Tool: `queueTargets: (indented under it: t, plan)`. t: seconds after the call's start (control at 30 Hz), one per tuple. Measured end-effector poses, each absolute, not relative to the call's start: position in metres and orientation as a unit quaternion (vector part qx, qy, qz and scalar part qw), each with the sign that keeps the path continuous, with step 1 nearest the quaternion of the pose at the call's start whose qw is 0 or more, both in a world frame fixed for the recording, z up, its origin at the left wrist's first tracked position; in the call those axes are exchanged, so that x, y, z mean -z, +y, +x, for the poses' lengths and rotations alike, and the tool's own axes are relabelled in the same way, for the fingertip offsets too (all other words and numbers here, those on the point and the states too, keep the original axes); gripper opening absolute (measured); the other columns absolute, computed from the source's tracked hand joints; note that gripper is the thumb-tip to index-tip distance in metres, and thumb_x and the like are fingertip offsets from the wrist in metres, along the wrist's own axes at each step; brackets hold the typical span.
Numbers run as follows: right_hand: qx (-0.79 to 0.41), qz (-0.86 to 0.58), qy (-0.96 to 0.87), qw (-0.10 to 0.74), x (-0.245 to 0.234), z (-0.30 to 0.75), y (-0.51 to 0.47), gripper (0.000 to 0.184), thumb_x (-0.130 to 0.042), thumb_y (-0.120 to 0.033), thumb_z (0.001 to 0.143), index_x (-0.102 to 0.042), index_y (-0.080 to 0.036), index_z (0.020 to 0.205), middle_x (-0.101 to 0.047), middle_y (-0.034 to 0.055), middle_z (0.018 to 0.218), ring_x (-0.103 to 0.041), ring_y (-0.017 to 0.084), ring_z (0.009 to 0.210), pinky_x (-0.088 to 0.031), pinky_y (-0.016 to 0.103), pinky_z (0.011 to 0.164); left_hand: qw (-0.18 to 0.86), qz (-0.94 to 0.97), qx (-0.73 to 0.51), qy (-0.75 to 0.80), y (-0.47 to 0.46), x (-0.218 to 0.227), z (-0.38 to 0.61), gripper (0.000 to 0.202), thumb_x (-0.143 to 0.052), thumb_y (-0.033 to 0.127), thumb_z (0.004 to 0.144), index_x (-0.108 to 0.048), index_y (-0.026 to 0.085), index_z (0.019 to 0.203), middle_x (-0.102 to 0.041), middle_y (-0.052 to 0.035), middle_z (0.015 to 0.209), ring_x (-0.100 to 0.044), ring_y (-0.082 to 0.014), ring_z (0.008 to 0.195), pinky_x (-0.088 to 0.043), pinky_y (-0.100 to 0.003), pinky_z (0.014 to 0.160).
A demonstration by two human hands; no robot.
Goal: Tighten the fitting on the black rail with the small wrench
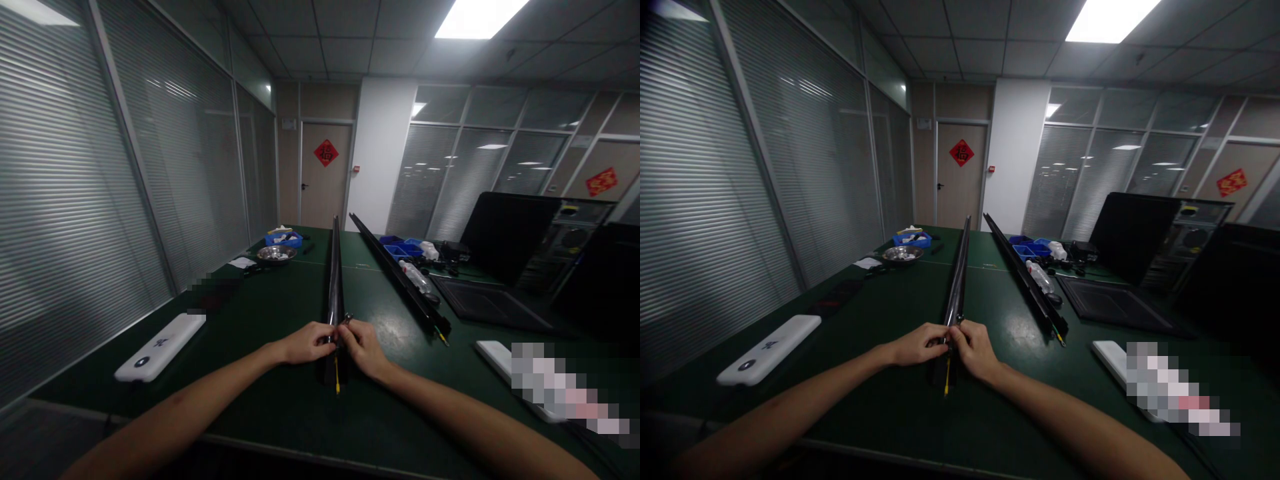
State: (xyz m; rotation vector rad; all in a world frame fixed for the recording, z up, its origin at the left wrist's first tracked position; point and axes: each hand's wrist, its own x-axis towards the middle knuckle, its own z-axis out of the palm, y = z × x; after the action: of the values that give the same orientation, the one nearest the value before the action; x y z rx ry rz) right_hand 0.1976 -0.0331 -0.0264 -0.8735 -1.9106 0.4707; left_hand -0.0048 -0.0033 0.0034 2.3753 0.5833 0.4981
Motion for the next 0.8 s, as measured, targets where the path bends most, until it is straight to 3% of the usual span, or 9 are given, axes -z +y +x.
queueTargets:
  t: [0.23,0.8]
  plan:
    - [-0.172,-0.386,-0.770,0.478,0.0267,0.1963,-0.0345,0.048,-0.046,-0.043,0.103,-0.060,-0.016,0.066,-0.057,0.0011,0.063,-0.053,0.014,0.058,-0.037,0.026,0.057,0.315,0.903,-0.183,0.227,-0.0026,-0.0034,-0.0053,0.016,-0.056,0.025,0.095,-0.065,0.012,0.097,-0.062,-0.0044,0.093,-0.054,-0.0140,0.073,-0.042,-0.021,0.065]
    - [-0.188,-0.340,-0.798,0.460,0.0235,0.1961,-0.0350,0.043,-0.045,-0.039,0.105,-0.064,-0.016,0.074,-0.063,0.0026,0.071,-0.058,0.015,0.064,-0.042,0.025,0.063,0.313,0.905,-0.187,0.217,-0.0027,-0.0025,-0.0060,0.019,-0.054,0.024,0.097,-0.067,0.013,0.107,-0.064,-0.0056,0.098,-0.055,-0.0144,0.074,-0.042,-0.022,0.066]
